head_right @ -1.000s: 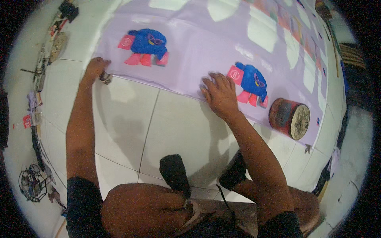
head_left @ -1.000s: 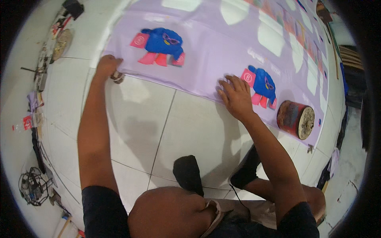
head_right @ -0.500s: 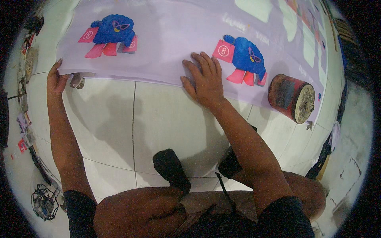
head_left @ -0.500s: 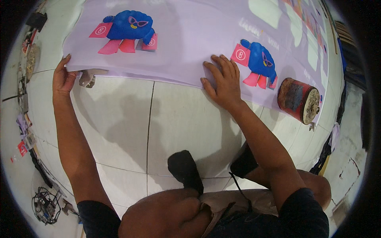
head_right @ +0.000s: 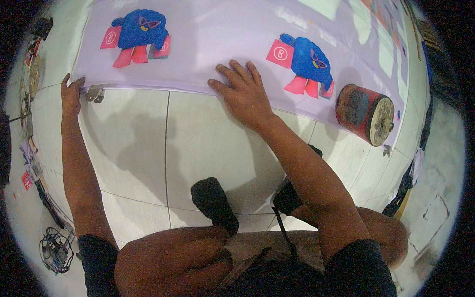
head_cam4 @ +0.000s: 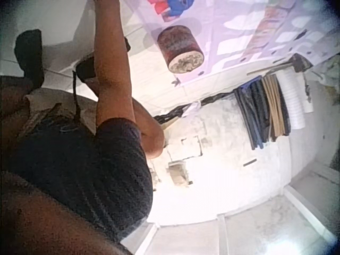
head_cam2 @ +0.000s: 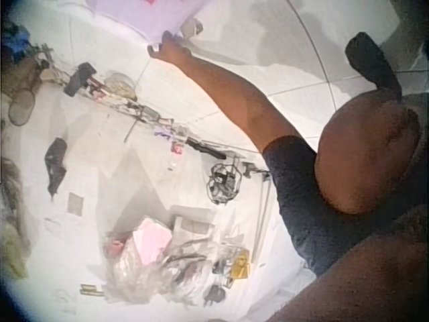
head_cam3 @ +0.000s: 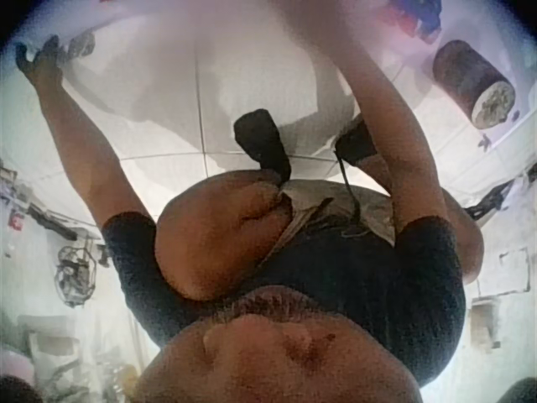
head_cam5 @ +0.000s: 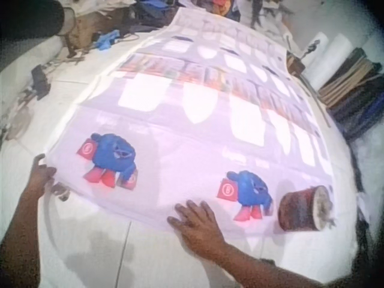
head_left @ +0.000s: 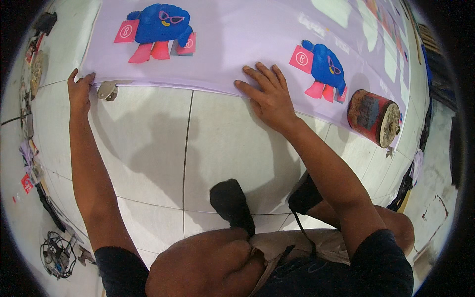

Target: The person cuts a large printed textile sheet using shears after securing the edge with a metal clip.

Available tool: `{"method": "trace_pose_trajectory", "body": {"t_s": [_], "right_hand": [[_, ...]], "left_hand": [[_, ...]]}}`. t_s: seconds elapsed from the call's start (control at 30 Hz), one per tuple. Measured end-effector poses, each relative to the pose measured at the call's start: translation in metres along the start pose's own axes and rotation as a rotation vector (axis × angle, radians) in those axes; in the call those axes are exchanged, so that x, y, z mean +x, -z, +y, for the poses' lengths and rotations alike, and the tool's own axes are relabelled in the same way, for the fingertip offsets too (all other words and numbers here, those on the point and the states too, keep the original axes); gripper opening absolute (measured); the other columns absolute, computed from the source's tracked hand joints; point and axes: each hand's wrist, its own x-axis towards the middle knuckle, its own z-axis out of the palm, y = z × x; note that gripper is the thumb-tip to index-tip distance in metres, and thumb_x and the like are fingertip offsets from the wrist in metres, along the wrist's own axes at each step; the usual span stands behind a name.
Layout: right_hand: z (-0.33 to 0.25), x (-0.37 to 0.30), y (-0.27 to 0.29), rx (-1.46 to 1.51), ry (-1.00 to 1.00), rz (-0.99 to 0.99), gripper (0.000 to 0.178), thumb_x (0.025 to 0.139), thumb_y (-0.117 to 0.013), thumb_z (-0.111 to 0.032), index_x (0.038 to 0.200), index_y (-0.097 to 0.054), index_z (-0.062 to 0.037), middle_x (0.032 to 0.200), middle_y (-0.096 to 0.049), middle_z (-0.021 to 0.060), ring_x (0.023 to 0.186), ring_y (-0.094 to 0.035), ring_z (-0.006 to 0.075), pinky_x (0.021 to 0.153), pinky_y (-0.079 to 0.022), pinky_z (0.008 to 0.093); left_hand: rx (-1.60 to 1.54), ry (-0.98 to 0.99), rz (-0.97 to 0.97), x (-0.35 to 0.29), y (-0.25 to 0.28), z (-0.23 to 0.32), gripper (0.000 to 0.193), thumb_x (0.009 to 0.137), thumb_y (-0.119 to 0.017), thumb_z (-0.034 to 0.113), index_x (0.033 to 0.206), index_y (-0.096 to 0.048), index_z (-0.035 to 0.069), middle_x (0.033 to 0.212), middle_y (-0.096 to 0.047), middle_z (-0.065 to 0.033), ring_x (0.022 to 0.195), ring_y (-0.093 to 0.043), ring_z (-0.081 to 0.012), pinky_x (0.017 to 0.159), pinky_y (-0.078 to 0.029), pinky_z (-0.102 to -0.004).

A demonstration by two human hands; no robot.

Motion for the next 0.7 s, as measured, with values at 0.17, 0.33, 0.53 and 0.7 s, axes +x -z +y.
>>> {"method": "trace_pose_trajectory", "body": {"t_s": [0.17,0.33,0.53,0.7], "right_hand": [[0.007,-0.004,-0.003,0.0,0.017,-0.03,0.046,0.083,-0.069,-0.021,0.128,-0.065,-0.0226,0.147,-0.049,0.0075,0.141,-0.039,0.0314,0.119,-0.023,0.0553],[-0.003,0.001,-0.01,0.028,0.025,-0.007,0.044,0.088,-0.066,-0.029,0.132,-0.062,-0.0228,0.15,-0.046,0.0078,0.143,-0.036,0.0321,0.12,-0.021,0.0555],[-0.001,-0.003,-0.003,0.022,0.007,-0.033,0.046,0.087,-0.069,-0.03,0.131,-0.062,-0.0203,0.15,-0.046,0.0111,0.143,-0.035,0.0344,0.119,-0.02,0.0573],[0.0,-0.002,-0.002,0.028,0.026,0.011,0.046,0.085,-0.073,-0.03,0.128,-0.064,-0.0165,0.148,-0.048,0.0123,0.143,-0.037,0.0354,0.119,-0.02,0.0575]], "left_hand": [[-0.086,0.076,0.072,0.005,0.006,-0.01,0.081,0.081,-0.077,0.007,0.148,-0.032,0.001,0.111,-0.063,-0.016,0.097,-0.059,-0.0217,0.086,-0.048,-0.0331],[-0.234,-0.009,0.205,0.006,0.03,-0.023,0.081,0.079,-0.08,0.007,0.145,-0.033,0.0,0.107,-0.064,-0.0154,0.092,-0.061,-0.0209,0.081,-0.05,-0.0322],[-0.059,0.053,0.357,-0.055,0.001,-0.006,0.055,0.086,-0.075,0.031,0.124,-0.054,-0.002,0.077,-0.062,-0.0068,0.069,-0.056,-0.0143,0.064,-0.046,-0.028],[0.073,0.17,0.094,-0.11,-0.032,0.023,0.066,0.084,-0.071,0.054,0.107,-0.064,-0.008,0.09,-0.066,-0.0117,0.083,-0.061,-0.0196,0.078,-0.048,-0.0313]]}}
